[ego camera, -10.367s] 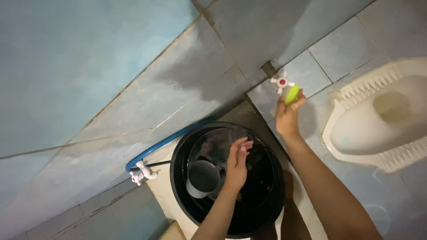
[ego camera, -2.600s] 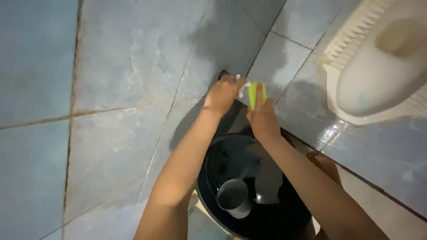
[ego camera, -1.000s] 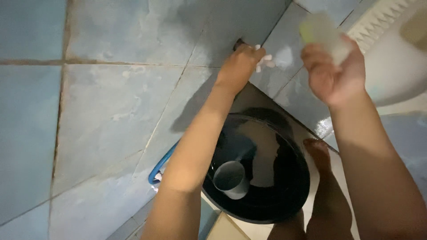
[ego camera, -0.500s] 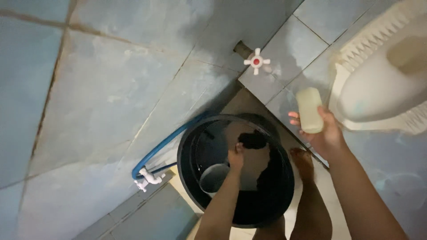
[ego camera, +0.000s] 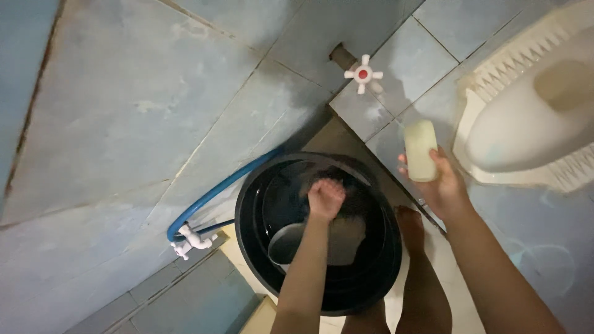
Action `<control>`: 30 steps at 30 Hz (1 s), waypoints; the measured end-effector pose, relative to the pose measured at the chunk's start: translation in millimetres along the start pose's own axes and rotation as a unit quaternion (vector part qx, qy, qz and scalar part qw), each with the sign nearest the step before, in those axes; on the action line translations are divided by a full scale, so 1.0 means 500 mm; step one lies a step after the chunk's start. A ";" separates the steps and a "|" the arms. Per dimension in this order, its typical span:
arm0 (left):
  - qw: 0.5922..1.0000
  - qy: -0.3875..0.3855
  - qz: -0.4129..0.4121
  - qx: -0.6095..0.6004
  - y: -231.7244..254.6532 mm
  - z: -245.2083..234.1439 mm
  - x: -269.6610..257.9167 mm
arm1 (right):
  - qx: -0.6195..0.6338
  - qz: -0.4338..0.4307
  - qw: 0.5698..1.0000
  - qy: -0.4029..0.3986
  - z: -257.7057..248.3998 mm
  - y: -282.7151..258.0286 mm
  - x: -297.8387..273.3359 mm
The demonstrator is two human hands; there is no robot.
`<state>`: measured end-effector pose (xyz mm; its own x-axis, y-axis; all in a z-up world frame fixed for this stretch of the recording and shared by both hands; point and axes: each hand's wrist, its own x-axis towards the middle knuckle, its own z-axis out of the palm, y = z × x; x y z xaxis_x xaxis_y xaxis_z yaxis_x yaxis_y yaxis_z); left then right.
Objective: Cleaning a bathroom tap and bucket using a sponge and water
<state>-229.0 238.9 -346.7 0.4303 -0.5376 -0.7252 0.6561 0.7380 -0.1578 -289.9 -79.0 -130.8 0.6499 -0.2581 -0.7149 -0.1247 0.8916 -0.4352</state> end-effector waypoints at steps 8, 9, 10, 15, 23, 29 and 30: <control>0.854 -0.145 0.229 0.445 -0.277 0.736 -0.192 | -0.052 -0.060 0.996 -0.044 0.080 0.043 0.068; 0.853 -0.146 0.229 0.445 -0.268 0.731 -0.170 | -0.051 -0.061 0.996 -0.045 0.103 0.034 0.068; 0.754 -0.097 0.268 0.592 -0.259 0.724 -0.149 | -0.027 -0.075 0.995 -0.062 0.126 0.029 0.066; 0.535 0.018 0.272 0.800 -0.253 0.677 -0.117 | 0.030 -0.083 0.993 -0.080 0.170 0.034 0.110; 0.642 -0.071 0.285 0.709 -0.218 0.657 -0.141 | -0.208 -0.134 0.961 -0.124 0.175 0.021 0.070; 0.690 -0.132 0.227 0.674 -0.142 0.615 -0.111 | -0.378 -0.224 0.898 -0.016 0.105 -0.003 0.120; 0.690 -0.130 0.225 0.675 -0.123 0.629 -0.114 | -0.377 -0.222 0.899 -0.015 0.117 -0.024 0.111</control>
<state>-99.0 95.8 -85.0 0.7606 -0.5627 -0.3238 0.3232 -0.1044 0.9406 -208.6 -82.4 -133.2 0.7798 -0.5058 -0.3689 -0.3138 0.1939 -0.9295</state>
